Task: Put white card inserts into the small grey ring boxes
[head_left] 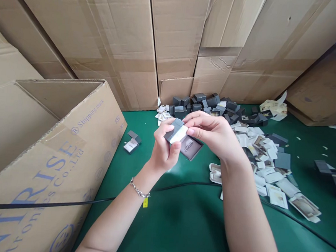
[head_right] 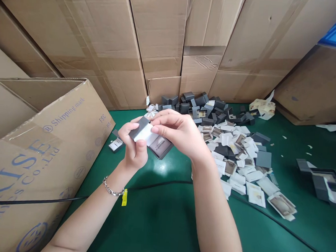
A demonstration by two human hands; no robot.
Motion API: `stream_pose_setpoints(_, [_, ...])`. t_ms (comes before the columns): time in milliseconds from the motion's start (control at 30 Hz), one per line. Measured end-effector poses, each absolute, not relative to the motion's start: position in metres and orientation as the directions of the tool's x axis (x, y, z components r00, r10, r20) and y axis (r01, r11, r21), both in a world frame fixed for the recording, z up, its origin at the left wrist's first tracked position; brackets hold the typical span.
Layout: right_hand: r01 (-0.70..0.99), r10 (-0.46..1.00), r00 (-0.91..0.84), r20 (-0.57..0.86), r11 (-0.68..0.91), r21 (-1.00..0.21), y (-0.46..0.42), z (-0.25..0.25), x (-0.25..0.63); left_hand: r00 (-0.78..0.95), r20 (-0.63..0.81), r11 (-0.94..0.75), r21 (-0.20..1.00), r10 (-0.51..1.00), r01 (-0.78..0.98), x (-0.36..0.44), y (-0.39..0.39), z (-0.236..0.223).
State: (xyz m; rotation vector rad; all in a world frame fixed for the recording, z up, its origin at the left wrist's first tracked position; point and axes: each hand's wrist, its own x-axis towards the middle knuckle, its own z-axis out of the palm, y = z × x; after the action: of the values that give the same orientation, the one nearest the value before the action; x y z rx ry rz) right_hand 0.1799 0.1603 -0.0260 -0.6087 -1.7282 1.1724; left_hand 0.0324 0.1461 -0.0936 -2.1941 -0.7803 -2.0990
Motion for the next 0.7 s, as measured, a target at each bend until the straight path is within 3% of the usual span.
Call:
stream_pose_setpoints(100, [-0.146, 0.785, -0.447, 0.429, 0.409, -0.901, 0.157, -0.026, 0.174, -0.155, 0.908, -0.869, 0.417, 0.389, 0.267, 0.035, 0.143, -0.094])
stream_pose_setpoints(200, [-0.071, 0.827, -0.393, 0.402, 0.409, -0.910, 0.152, -0.024, 0.167, -0.271, 0.867, -0.819, 0.489, 0.418, 0.299, 0.036, 0.142, -0.096])
stream_pose_setpoints(467, [0.165, 0.874, -0.303, 0.380, 0.440, -0.883, 0.142, -0.014, 0.168, -0.146, 0.945, -0.881, 0.325, 0.291, 0.344, 0.037, 0.150, -0.098])
stream_pose_setpoints(567, [0.223, 0.869, -0.347, 0.354, 0.443, -0.868, 0.147, -0.018, 0.170, -0.122, 0.939, -0.855, 0.343, 0.321, 0.390, 0.037, 0.153, -0.103])
stream_pose_setpoints(700, [0.043, 0.837, -0.422, 0.349, 0.403, -0.914, 0.161, -0.029, 0.171, -0.095, 0.937, -0.840, 0.345, 0.337, 0.419, 0.034, 0.155, -0.105])
